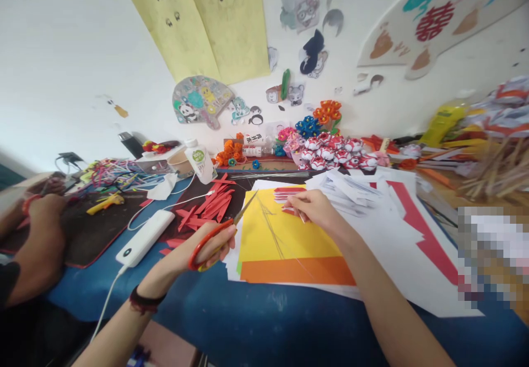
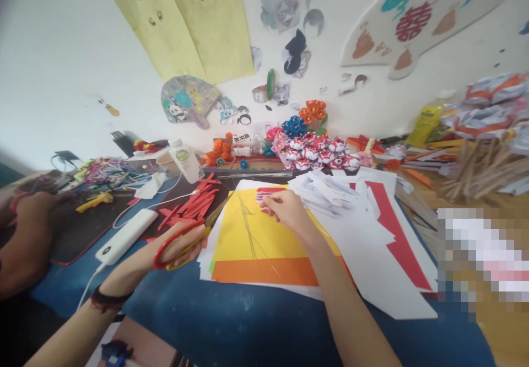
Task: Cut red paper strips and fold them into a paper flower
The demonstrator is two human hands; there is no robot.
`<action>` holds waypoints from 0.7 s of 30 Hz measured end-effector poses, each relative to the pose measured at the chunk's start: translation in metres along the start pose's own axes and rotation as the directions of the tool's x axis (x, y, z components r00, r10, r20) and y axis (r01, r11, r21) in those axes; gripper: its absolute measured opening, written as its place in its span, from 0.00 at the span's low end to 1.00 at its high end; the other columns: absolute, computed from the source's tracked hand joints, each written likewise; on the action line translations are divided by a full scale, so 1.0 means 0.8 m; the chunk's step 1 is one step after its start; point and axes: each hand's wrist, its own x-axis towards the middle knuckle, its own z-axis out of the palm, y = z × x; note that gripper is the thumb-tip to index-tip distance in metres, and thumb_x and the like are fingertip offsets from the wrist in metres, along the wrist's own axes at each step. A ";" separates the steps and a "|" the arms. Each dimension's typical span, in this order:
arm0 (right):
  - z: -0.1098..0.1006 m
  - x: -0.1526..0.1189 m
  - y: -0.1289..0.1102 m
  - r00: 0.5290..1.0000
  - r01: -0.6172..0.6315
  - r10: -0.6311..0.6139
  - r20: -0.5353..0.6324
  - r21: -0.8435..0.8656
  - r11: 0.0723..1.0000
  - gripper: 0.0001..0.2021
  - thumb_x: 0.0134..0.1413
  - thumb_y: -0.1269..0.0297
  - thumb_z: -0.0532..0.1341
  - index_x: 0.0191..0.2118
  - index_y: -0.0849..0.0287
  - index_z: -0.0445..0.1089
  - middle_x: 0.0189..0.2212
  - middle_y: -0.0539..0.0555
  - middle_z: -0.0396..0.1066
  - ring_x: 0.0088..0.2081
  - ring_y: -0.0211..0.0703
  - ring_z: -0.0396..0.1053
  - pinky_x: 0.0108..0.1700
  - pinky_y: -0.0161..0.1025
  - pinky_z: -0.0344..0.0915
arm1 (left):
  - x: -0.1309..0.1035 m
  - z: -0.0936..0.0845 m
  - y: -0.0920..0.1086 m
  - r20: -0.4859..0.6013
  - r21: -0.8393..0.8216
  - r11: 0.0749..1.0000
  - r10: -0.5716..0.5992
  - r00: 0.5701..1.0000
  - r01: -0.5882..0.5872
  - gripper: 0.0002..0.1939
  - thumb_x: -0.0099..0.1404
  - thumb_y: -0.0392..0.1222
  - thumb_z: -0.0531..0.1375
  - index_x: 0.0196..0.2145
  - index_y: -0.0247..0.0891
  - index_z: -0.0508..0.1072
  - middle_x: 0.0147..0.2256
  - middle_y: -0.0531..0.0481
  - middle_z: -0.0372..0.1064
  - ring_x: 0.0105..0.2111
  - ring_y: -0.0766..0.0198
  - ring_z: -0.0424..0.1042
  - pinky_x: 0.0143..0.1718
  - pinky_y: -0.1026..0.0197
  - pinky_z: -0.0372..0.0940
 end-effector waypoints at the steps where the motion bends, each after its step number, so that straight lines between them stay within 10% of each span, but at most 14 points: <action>1: 0.004 0.000 0.003 1.000 -0.003 0.003 0.016 -0.028 1.000 0.16 0.56 0.56 0.61 0.24 0.62 0.74 0.18 0.52 0.68 0.17 0.32 0.60 0.20 0.32 0.58 | -0.001 -0.001 -0.003 0.060 -0.050 0.999 -0.012 0.998 0.015 0.28 0.71 0.63 0.47 0.28 0.40 0.70 0.16 0.54 0.62 0.14 0.70 0.59 0.16 0.66 0.55; 5: 0.010 -0.001 0.005 0.998 -0.018 0.023 0.050 -0.104 0.994 0.13 0.56 0.61 0.60 0.28 0.63 0.76 0.21 0.52 0.71 0.18 0.31 0.62 0.19 0.31 0.58 | -0.003 -0.004 -0.007 0.237 -0.237 0.970 -0.002 0.971 0.060 0.32 0.72 0.64 0.43 0.30 0.38 0.74 0.16 0.54 0.57 0.14 0.71 0.53 0.16 0.65 0.51; 10: 0.011 -0.003 0.002 0.998 -0.013 0.021 0.063 -0.126 0.992 0.10 0.55 0.65 0.60 0.29 0.64 0.77 0.19 0.50 0.69 0.16 0.31 0.62 0.19 0.30 0.58 | 0.001 0.003 -0.010 0.179 -0.347 0.934 -0.021 0.984 0.083 0.34 0.69 0.68 0.46 0.28 0.37 0.74 0.17 0.51 0.63 0.15 0.70 0.61 0.17 0.66 0.58; 16: 0.012 0.000 0.008 0.997 -0.041 0.046 0.069 -0.076 0.996 0.10 0.55 0.65 0.60 0.30 0.63 0.77 0.18 0.49 0.69 0.16 0.30 0.62 0.18 0.30 0.56 | 0.006 0.030 -0.021 0.219 -0.581 0.791 -0.075 0.973 0.192 0.41 0.52 0.80 0.56 0.41 0.36 0.72 0.48 0.34 0.76 0.47 0.49 0.78 0.47 0.53 0.71; 21: 0.012 0.004 0.017 0.992 -0.028 0.035 0.118 -0.058 0.998 0.10 0.54 0.63 0.60 0.30 0.62 0.77 0.18 0.48 0.68 0.16 0.30 0.61 0.17 0.30 0.54 | -0.006 0.027 0.008 0.292 -0.541 0.793 -0.134 0.947 0.279 0.38 0.64 0.75 0.47 0.41 0.34 0.70 0.50 0.33 0.73 0.32 0.56 0.80 0.28 0.61 0.67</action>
